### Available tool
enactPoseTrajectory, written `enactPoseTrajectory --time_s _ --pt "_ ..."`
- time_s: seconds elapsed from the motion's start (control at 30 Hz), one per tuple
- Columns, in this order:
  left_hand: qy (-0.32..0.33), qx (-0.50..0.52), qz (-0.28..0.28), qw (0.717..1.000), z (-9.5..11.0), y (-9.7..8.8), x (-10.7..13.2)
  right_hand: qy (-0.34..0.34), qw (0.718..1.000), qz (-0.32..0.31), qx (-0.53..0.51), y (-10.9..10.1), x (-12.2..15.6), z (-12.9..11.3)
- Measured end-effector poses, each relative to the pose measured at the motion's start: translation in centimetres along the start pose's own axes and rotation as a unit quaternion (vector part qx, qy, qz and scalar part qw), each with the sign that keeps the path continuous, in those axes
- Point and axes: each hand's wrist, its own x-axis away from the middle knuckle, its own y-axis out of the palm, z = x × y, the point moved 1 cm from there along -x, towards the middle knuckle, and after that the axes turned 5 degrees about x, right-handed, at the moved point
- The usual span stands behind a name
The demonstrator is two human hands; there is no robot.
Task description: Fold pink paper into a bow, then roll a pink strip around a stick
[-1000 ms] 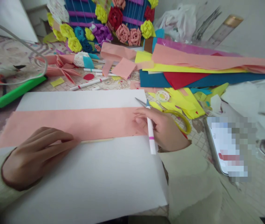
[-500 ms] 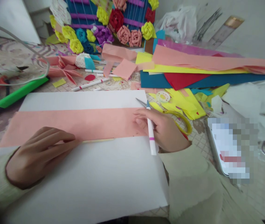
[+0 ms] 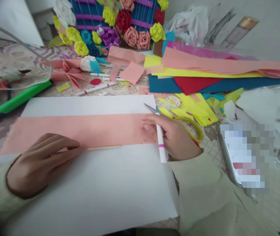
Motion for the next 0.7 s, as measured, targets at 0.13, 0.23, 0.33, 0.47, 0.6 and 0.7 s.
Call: enactPoseTrajectory --time_s 0.13,0.23,0.33,0.47,0.6,0.7 --pt "-0.006 0.0 -0.001 1.0 0.0 -0.01 0.05 0.003 1.0 -0.002 0.001 -0.02 -0.01 0.02" --pt "-0.011 0.003 -0.001 1.0 -0.02 -0.01 0.08 0.005 1.0 -0.003 0.001 -0.02 -0.03 0.04" --pt "-0.007 0.006 -0.001 1.0 -0.07 0.01 0.1 0.002 1.0 -0.004 0.0 0.01 -0.02 0.06" --pt "-0.009 0.004 0.002 1.0 -0.11 0.05 0.09 0.004 1.0 -0.004 -0.001 0.06 0.0 0.08" --pt "-0.012 0.001 0.001 1.0 -0.09 0.06 0.07 0.008 1.0 -0.001 0.002 -0.05 0.0 -0.16" --pt "-0.019 0.0 -0.003 1.0 -0.11 0.08 0.1 0.016 0.999 0.028 0.001 -0.27 -0.07 -0.48"
